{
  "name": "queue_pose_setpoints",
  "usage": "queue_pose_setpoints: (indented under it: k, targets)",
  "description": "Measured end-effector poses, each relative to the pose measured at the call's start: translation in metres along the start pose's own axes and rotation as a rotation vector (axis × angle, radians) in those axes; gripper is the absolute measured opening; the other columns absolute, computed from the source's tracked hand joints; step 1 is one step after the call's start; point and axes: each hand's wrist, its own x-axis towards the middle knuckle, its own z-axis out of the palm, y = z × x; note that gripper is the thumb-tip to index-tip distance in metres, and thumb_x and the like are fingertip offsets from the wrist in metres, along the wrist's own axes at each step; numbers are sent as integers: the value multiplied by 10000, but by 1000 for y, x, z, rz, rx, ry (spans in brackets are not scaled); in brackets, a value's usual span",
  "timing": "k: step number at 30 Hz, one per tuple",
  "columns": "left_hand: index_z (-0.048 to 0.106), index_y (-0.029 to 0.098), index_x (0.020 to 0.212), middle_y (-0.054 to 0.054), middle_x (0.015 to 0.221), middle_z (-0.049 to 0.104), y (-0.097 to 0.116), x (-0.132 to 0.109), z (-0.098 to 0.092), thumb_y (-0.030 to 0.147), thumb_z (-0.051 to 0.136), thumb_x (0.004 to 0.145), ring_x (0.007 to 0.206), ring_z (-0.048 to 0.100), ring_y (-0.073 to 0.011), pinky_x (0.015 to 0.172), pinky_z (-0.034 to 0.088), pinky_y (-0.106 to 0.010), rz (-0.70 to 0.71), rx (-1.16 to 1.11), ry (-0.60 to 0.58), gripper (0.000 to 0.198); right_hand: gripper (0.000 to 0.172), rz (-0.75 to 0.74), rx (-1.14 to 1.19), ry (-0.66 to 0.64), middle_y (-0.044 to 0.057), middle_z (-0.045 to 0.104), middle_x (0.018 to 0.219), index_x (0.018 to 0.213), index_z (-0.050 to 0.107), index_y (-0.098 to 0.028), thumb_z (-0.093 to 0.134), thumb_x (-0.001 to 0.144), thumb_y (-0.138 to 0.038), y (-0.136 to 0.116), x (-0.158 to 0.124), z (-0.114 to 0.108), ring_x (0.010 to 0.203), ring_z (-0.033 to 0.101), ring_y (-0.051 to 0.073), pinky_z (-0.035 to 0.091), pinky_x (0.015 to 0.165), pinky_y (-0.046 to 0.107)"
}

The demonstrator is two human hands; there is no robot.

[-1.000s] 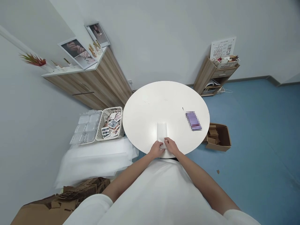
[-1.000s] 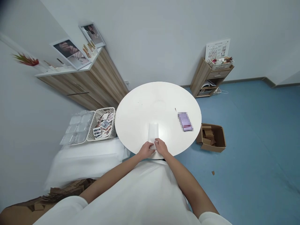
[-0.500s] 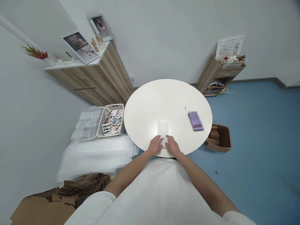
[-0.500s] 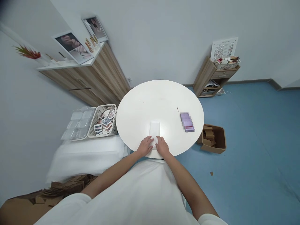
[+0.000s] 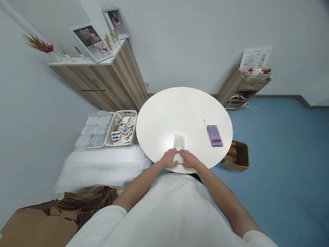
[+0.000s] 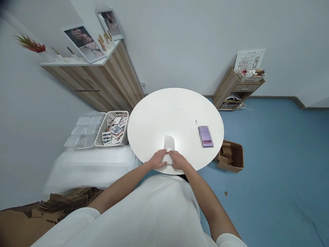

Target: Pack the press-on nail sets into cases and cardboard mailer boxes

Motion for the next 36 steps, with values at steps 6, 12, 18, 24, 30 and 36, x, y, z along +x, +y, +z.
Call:
queue_pose_setpoints:
  k: [6,12,18,24,30,36]
  targets:
    - [399,187,1201,-96,1187,496,-4,-17,-4,419,703,529,1076,472,-262,889,393,-360,-22,-290,-55,773,568,111,337,-21,96,488,1211,1211,445,-187,560,660,-262,-8,-19,-1,1060,462,234,382,891,369]
    - [520,183,969,-41,936,612,-10,0,7,291,543,710,842,570,-170,770,447,-304,-238,-521,51,282,356,424,820,38,63,586,939,891,568,-170,320,807,-412,-2,-5,-4,833,536,173,463,691,289]
    - [502,180,932,-25,820,624,-12,15,9,310,554,728,774,588,-152,714,452,-274,-423,-583,75,247,290,631,768,182,38,567,897,911,474,-202,286,816,-401,-1,11,6,753,539,140,461,625,249]
    - [518,192,847,-29,822,635,-6,25,8,356,555,728,793,594,-160,685,430,-244,-593,-483,55,206,292,773,666,239,72,579,939,1047,373,-197,313,821,-371,-2,20,10,720,572,158,448,616,259]
    - [497,185,779,-42,824,621,-2,33,7,375,577,693,808,580,-186,648,398,-248,-735,-451,80,223,321,854,575,169,93,579,959,1088,332,-184,304,831,-376,-1,29,2,659,587,157,449,595,264]
    - [461,183,721,5,675,582,1,35,4,375,621,648,689,554,-155,574,356,-226,-843,-472,77,260,300,878,536,17,92,579,943,1050,349,-186,313,833,-390,6,35,-9,504,569,124,446,510,256]
